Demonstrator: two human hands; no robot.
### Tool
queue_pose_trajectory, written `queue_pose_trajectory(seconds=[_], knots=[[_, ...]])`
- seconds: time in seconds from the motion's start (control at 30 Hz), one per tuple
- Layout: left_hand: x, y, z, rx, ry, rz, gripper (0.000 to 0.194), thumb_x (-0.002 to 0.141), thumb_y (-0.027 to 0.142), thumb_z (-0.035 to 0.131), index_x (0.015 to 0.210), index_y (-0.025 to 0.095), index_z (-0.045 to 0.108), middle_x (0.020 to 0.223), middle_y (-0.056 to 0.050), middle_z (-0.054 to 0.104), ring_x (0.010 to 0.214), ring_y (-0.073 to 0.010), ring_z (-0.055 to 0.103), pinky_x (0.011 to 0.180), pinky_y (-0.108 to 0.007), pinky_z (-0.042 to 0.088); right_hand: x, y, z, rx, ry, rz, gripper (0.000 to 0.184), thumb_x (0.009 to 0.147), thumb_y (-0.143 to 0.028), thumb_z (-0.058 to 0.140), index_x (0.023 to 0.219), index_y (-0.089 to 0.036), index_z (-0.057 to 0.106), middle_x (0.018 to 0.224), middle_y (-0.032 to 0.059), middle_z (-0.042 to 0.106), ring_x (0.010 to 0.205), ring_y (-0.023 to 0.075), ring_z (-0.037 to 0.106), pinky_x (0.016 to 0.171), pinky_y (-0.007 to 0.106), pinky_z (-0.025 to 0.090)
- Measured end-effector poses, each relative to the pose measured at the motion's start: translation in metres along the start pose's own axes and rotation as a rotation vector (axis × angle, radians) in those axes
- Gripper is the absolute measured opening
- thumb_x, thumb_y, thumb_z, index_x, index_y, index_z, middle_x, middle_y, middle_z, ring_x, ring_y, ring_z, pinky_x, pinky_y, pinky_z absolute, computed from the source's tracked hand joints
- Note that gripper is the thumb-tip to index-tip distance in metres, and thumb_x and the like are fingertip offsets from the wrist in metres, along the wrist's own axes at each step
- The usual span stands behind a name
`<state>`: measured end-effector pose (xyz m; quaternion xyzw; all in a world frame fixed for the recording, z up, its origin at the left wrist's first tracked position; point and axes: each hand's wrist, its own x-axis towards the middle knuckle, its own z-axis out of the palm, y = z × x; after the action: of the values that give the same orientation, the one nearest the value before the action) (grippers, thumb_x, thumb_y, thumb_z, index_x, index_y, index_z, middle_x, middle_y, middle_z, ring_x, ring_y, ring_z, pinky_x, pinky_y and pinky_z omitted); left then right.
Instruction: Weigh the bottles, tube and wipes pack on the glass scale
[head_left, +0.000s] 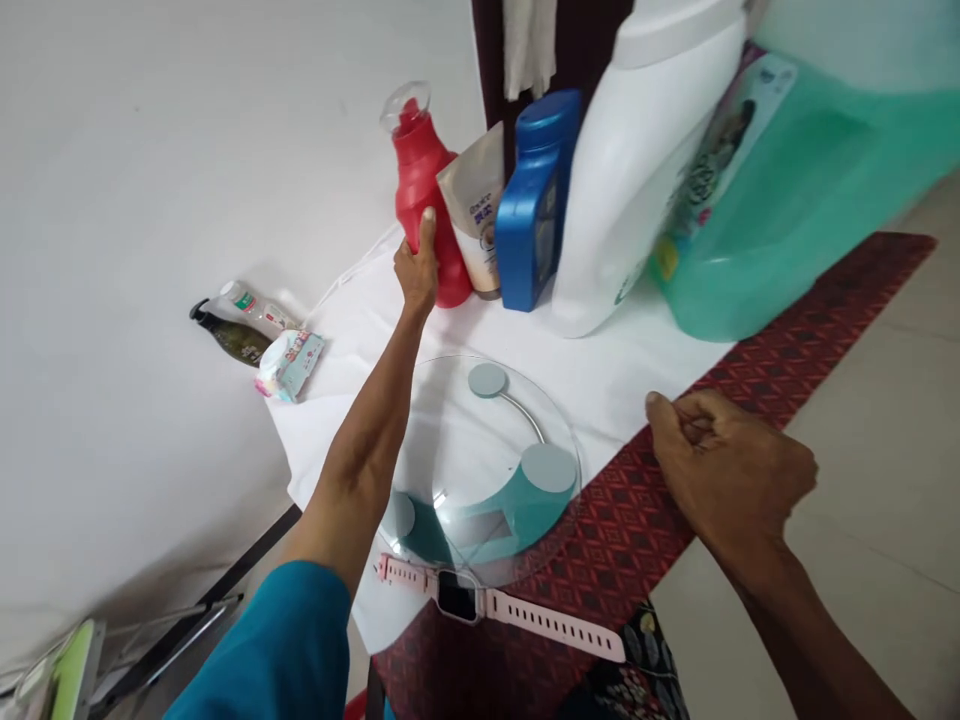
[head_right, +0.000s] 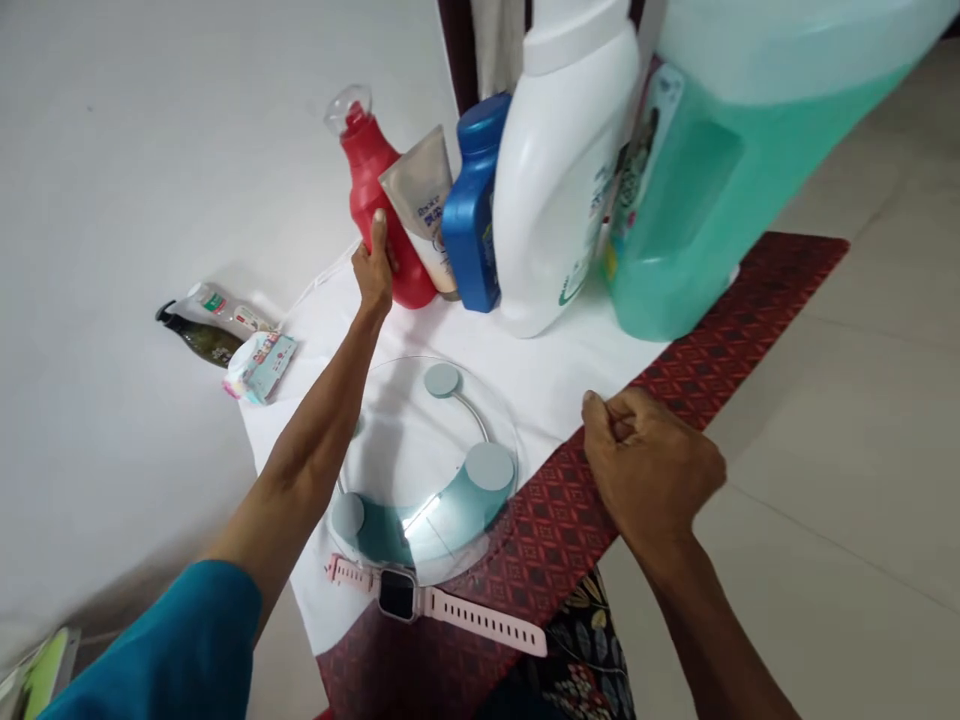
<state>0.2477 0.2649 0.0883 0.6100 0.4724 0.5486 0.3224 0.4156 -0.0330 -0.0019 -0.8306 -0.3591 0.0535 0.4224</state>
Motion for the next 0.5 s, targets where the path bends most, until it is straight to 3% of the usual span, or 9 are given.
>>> queue_pose_trajectory(seconds=[0.07,0.13,0.2,0.27,0.33,0.4,0.5], knots=[[-0.009,0.001,-0.023,0.15,0.008,0.094,0.044,0.107,0.059,0.064,0.083,0.025,0.051,0.087,-0.006,0.063,0.079,-0.0173,0.058,0.08,-0.036,0.052,0.0,0.0,0.001,-0.014,0.009,-0.001,0.028,0.07,-0.056,0.049,0.059,-0.03,0.045,0.055,0.0054,0.057,0.056,0.0236,0.053,0.064,0.037,0.033],[-0.017,0.002,-0.062,0.355,0.086,0.166,0.026,0.101,0.041,0.079,0.1,0.023,0.059,0.112,-0.012,0.069,0.098,-0.0207,0.065,0.092,-0.038,0.056,0.0,-0.001,0.002,-0.024,0.007,-0.001,0.028,0.069,-0.056,0.049,0.059,-0.031,0.044,0.055,0.0055,0.057,0.056,0.0245,0.053,0.065,0.038,0.034],[-0.024,0.005,-0.113,0.497,0.181,0.182,0.04,0.091,0.027,0.088,0.119,0.021,0.061,0.134,-0.017,0.065,0.12,-0.0262,0.064,0.109,-0.043,0.053,0.0,-0.001,0.002,-0.035,-0.001,0.004,0.027,0.069,-0.056,0.05,0.059,-0.031,0.045,0.055,0.0053,0.056,0.056,0.0251,0.052,0.065,0.039,0.035],[-0.027,0.006,-0.17,0.586,0.273,0.147,0.057,0.087,0.024,0.09,0.133,0.015,0.058,0.147,-0.023,0.057,0.142,-0.0347,0.052,0.126,-0.053,0.04,-0.001,-0.001,0.003,-0.041,-0.003,0.009,0.026,0.069,-0.054,0.052,0.059,-0.031,0.045,0.055,0.005,0.055,0.056,0.0254,0.052,0.066,0.041,0.036],[-0.03,0.003,-0.222,0.85,0.385,0.018,0.074,0.085,0.03,0.091,0.145,0.012,0.053,0.158,-0.026,0.05,0.154,-0.0409,0.042,0.13,-0.06,0.032,-0.002,0.001,0.004,-0.039,0.0,0.009,0.024,0.07,-0.051,0.055,0.06,-0.031,0.045,0.056,0.0052,0.056,0.057,0.0257,0.053,0.067,0.042,0.037],[-0.034,-0.005,-0.263,0.966,0.416,-0.104,0.086,0.079,0.03,0.094,0.149,0.008,0.05,0.162,-0.032,0.045,0.157,-0.0473,0.037,0.131,-0.066,0.028,-0.002,0.003,0.005,-0.028,0.001,0.002,0.023,0.072,-0.047,0.058,0.061,-0.031,0.045,0.057,0.0056,0.057,0.057,0.0259,0.053,0.068,0.043,0.038],[-0.038,-0.023,-0.298,1.09,0.325,-0.332,0.088,0.078,0.039,0.095,0.148,0.008,0.05,0.162,-0.036,0.046,0.156,-0.0507,0.042,0.129,-0.068,0.031,-0.002,0.002,0.003,-0.037,-0.02,0.0,0.025,0.075,-0.043,0.061,0.061,-0.03,0.045,0.057,0.0056,0.057,0.058,0.0253,0.051,0.069,0.043,0.038]])
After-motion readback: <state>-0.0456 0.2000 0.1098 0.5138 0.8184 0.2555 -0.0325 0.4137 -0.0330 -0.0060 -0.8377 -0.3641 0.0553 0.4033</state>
